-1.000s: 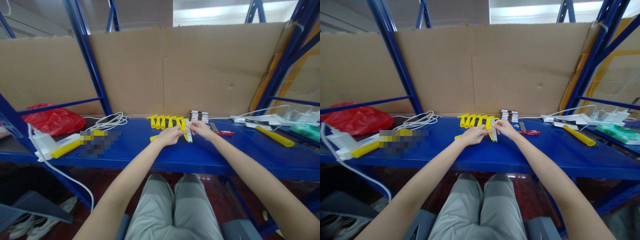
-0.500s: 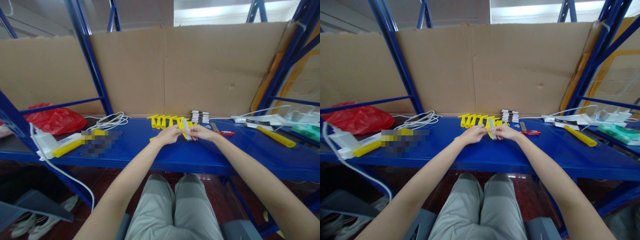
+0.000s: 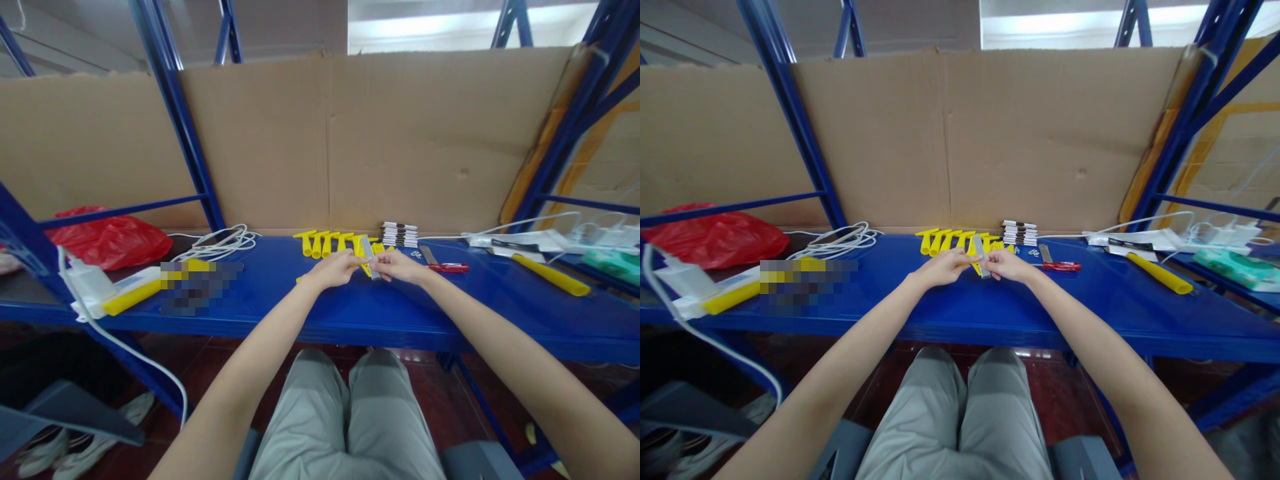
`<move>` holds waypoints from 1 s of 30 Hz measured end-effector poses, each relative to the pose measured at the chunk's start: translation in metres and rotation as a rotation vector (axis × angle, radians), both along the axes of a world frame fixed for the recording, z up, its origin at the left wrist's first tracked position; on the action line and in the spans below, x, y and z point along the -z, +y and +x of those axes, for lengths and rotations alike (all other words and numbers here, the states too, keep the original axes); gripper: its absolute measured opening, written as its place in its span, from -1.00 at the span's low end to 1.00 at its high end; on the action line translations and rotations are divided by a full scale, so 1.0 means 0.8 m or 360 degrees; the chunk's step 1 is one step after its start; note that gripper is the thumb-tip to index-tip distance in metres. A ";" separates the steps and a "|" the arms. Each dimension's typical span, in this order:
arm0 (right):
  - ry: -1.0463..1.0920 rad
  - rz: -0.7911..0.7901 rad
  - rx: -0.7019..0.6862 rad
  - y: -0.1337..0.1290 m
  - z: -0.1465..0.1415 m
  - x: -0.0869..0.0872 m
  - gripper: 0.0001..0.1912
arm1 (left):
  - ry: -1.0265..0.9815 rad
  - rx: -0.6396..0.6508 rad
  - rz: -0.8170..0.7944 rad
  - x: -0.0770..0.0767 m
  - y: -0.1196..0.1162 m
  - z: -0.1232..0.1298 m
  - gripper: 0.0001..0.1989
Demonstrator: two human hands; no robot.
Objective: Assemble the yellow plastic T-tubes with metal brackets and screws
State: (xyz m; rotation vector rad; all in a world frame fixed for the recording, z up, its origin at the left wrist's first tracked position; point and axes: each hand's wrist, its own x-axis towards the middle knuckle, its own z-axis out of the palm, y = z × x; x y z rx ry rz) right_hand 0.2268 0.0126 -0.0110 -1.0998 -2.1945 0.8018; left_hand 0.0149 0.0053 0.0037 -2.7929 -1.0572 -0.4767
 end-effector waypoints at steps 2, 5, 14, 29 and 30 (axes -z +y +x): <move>0.0030 -0.0078 -0.0017 -0.001 0.001 -0.002 -0.58 | 0.0020 -0.0013 0.0004 -0.001 -0.002 0.001 -0.58; 0.0132 -0.0157 0.0020 0.003 0.008 -0.002 -0.64 | 0.0054 -0.0033 0.0013 -0.002 -0.004 0.003 -0.59; -0.0209 0.0531 0.0813 0.044 0.064 0.008 -0.91 | 0.0088 -0.0082 0.0005 -0.002 -0.006 0.003 -0.57; -0.1323 0.0215 0.1071 0.037 0.031 -0.017 -0.63 | -0.0117 0.0025 -0.0158 0.005 0.006 -0.002 -0.59; -0.1365 0.0218 0.1075 0.036 0.026 -0.020 -0.62 | -0.0121 0.0025 -0.0157 0.006 0.007 -0.002 -0.59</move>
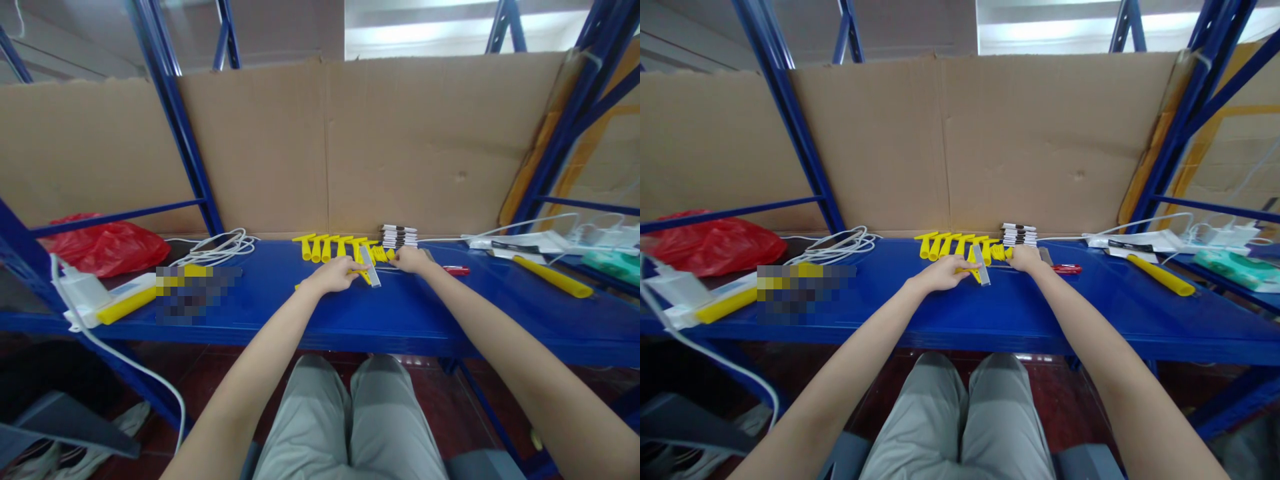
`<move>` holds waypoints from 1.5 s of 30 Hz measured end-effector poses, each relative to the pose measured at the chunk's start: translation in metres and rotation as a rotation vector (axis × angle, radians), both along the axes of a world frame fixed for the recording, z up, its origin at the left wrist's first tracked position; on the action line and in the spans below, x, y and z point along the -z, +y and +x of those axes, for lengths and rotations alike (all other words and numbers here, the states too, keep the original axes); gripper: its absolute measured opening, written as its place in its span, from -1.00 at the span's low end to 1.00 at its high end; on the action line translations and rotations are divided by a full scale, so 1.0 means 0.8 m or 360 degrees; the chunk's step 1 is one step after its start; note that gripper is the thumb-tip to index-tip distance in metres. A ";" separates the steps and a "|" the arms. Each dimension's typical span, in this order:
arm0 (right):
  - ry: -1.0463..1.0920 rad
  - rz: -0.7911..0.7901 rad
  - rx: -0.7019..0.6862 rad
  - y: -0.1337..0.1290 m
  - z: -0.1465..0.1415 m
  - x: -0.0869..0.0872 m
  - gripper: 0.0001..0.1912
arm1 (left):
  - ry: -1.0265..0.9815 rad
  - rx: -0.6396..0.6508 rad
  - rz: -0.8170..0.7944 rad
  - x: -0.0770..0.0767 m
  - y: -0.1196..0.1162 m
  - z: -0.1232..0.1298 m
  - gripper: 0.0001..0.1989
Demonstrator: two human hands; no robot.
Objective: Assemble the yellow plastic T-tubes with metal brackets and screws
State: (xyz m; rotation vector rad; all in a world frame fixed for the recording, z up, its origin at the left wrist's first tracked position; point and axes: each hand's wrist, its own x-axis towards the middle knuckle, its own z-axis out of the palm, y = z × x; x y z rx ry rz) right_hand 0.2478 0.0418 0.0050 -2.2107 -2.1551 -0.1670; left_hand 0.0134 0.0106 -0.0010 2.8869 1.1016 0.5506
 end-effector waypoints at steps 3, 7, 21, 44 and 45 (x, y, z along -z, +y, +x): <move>-0.0042 -0.0009 0.0026 0.002 -0.007 -0.006 -0.57 | -0.0011 0.0006 0.0011 0.001 0.000 0.000 -0.59; -0.0018 -0.0052 0.0062 0.010 -0.011 -0.006 -0.58 | 0.0006 0.0001 0.0011 0.000 -0.001 0.001 -0.60; -0.0015 0.0004 0.0150 0.009 -0.005 -0.003 -0.58 | 0.0038 -0.0009 -0.0027 -0.002 -0.003 0.002 -0.59; 0.2117 0.0458 -0.0054 -0.007 0.002 -0.019 -0.87 | -0.0079 -0.0057 -0.0240 -0.003 -0.001 -0.004 -0.58; 0.2129 0.0396 -0.0113 -0.010 -0.004 -0.019 -0.87 | -0.0066 -0.0076 -0.0253 -0.003 -0.001 -0.005 -0.58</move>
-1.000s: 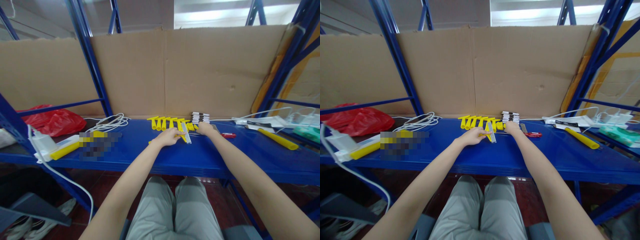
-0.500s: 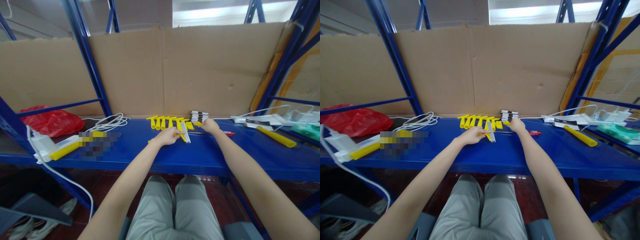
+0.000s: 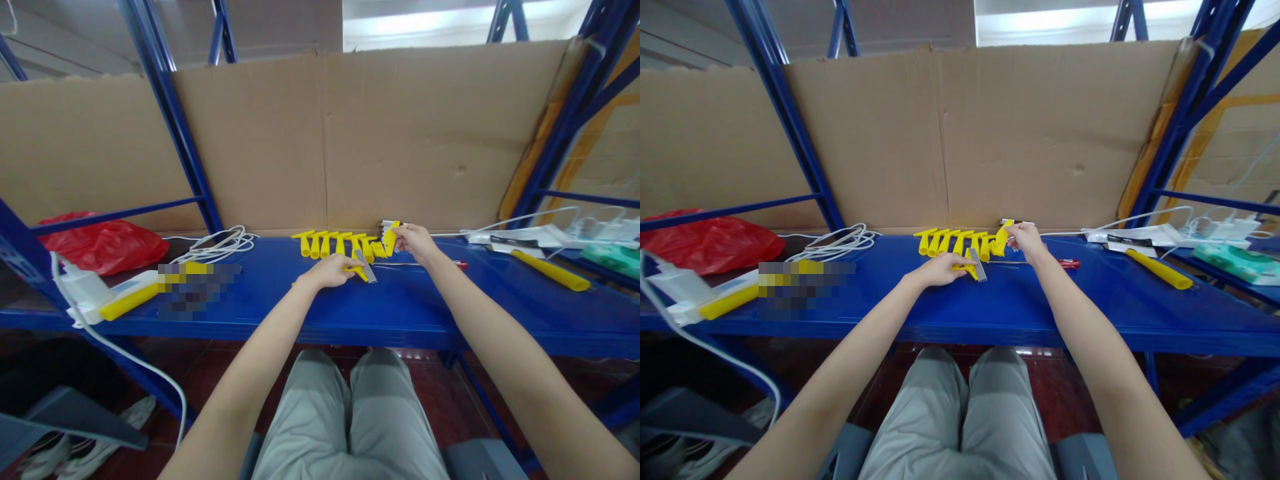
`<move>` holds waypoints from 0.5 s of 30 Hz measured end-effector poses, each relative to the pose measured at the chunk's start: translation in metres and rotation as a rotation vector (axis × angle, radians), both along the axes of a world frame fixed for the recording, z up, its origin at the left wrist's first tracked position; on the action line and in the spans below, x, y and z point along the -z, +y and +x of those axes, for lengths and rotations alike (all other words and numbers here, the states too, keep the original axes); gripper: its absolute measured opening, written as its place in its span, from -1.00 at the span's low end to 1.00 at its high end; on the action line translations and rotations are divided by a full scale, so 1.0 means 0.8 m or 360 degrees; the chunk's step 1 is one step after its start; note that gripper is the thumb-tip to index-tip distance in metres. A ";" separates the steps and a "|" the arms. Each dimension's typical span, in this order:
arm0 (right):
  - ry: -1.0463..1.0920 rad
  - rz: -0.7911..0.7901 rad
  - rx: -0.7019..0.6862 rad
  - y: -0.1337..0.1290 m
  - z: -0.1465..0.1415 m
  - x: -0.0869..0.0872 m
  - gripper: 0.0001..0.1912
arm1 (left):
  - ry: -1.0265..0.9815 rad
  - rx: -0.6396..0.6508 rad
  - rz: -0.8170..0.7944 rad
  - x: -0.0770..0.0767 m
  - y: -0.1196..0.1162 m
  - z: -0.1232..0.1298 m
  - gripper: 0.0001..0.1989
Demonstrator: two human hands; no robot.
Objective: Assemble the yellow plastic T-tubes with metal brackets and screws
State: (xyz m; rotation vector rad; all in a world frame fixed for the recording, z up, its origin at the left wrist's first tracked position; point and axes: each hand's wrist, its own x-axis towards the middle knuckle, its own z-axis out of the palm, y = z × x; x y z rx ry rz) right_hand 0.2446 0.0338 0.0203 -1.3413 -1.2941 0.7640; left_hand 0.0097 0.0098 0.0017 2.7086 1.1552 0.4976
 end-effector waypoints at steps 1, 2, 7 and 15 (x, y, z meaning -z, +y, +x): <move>0.0004 -0.0008 -0.0087 -0.003 -0.006 0.000 -0.88 | 0.0016 -0.0014 -0.0010 0.000 0.000 0.000 -0.58; 0.0023 -0.0026 -0.0179 -0.007 -0.011 0.000 -0.89 | 0.0027 -0.0021 -0.0015 0.000 0.000 -0.001 -0.59; 0.0081 -0.0197 -0.0516 -0.022 -0.035 0.007 -0.87 | -0.0003 -0.0007 -0.0022 0.000 0.001 0.001 -0.60; -0.0071 -0.0218 -0.0481 -0.028 -0.058 0.017 -0.77 | 0.0030 -0.0004 0.0052 0.000 0.004 0.002 -0.66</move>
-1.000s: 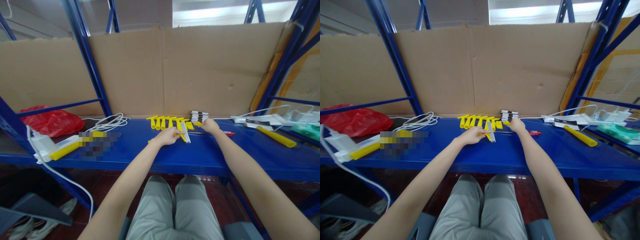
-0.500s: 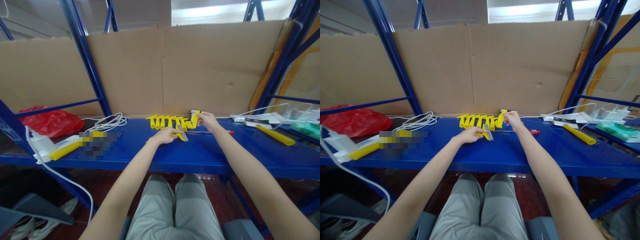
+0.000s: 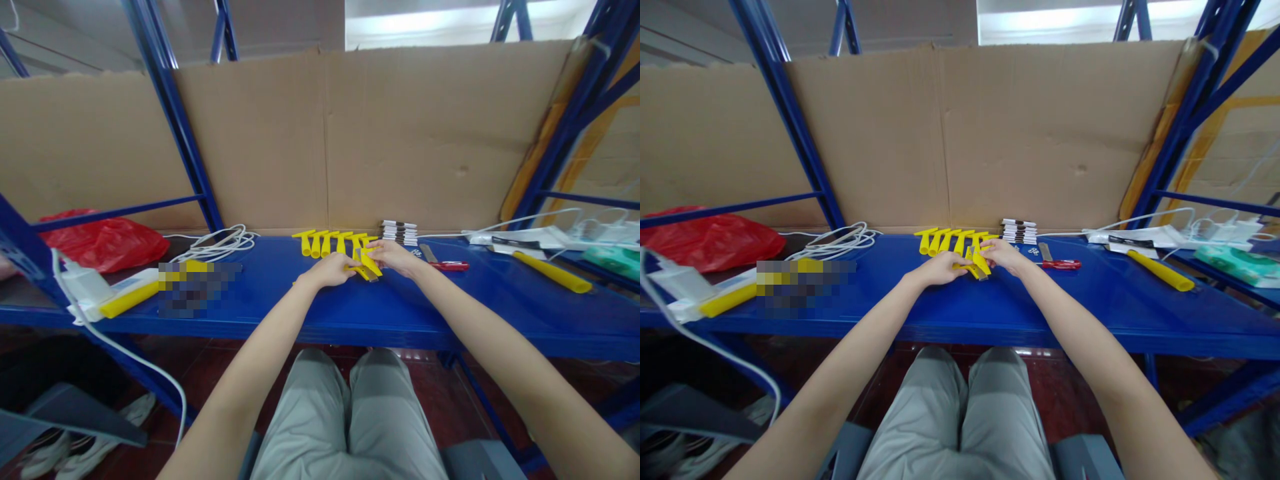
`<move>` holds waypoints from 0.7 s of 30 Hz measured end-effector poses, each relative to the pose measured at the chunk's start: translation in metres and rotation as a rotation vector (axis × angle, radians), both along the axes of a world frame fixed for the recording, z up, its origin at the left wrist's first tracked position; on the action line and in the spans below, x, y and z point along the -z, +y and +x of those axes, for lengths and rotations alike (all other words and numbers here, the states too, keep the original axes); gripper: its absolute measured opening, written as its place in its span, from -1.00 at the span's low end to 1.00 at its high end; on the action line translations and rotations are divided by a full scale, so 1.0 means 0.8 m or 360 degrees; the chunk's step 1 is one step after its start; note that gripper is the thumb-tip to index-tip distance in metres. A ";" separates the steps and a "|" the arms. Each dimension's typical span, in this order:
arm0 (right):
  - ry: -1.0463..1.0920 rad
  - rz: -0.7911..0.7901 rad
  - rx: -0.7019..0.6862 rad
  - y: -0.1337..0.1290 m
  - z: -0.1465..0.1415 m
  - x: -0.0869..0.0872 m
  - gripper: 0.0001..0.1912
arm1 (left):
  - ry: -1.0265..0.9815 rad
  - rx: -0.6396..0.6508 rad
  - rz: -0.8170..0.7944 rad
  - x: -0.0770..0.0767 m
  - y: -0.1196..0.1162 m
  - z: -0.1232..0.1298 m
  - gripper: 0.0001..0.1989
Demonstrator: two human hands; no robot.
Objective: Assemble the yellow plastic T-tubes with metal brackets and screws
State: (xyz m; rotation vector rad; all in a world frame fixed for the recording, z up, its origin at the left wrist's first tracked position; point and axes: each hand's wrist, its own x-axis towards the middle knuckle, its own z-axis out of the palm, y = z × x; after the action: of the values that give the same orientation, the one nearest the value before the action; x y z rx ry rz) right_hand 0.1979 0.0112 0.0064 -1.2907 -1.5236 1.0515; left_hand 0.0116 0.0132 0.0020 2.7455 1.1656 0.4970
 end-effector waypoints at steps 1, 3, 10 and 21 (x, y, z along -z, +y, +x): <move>-0.0018 0.0013 0.0011 0.000 -0.001 0.001 -0.74 | -0.0002 0.0002 0.0004 0.001 0.001 0.000 -0.67; -0.0095 0.0062 0.0002 0.000 -0.004 0.002 -0.72 | -0.0003 0.0007 0.0003 0.002 0.003 -0.001 -0.67; -0.0369 0.0233 -0.0040 0.005 -0.007 0.013 -0.73 | -0.0050 0.0029 0.0020 0.006 0.007 -0.003 -0.68; -0.0913 0.0581 0.0041 0.011 -0.016 0.018 -0.67 | 0.0032 0.0050 0.0039 0.003 0.003 -0.002 -0.71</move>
State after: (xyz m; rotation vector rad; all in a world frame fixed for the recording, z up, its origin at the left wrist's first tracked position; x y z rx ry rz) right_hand 0.1853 0.0203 -0.0080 -1.4042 -1.9998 0.3579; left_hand 0.0102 0.0153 0.0000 2.7911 1.1266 0.4844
